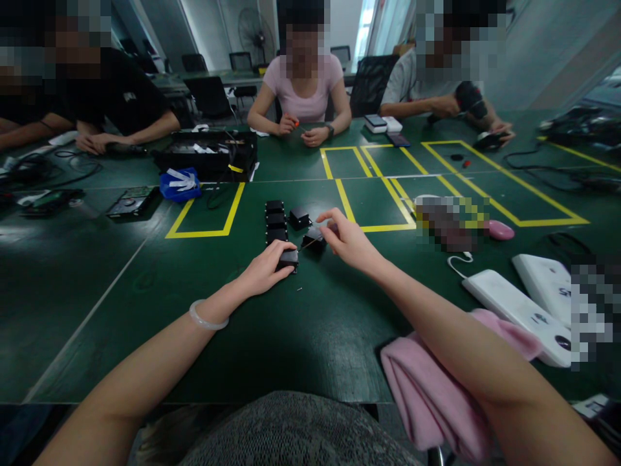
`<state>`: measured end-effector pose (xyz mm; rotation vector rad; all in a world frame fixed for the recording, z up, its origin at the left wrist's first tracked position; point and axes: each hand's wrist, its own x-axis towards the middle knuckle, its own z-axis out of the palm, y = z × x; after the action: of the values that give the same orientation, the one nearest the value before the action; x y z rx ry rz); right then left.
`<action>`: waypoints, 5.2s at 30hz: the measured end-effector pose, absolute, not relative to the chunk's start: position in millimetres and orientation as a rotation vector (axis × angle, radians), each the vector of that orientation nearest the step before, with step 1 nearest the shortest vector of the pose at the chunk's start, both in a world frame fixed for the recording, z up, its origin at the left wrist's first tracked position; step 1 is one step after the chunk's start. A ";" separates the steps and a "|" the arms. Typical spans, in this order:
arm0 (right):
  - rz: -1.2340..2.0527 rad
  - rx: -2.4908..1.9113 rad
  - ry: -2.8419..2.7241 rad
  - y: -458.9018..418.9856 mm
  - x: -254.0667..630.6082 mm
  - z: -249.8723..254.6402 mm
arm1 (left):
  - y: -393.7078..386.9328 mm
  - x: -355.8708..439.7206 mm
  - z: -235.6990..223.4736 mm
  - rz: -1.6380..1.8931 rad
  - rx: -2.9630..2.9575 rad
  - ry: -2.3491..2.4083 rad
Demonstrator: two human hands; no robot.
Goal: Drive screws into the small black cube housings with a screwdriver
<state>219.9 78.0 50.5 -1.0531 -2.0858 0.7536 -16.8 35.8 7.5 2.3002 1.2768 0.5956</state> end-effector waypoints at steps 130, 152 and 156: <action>0.583 -1.087 -2.182 73.8 214.2 54.3 | 37.8 -18.2 3.1 0.616 2.299 1.263; 0.662 -1.072 -2.122 75.5 215.6 51.8 | 37.3 -20.2 4.3 0.594 2.283 1.278; 0.669 -1.104 -2.119 76.6 215.8 51.6 | 37.7 -19.8 3.8 0.605 2.289 1.269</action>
<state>215.8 76.6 51.6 -1.1039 -2.1185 0.6693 -19.8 37.7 3.8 2.2889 1.2691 0.6048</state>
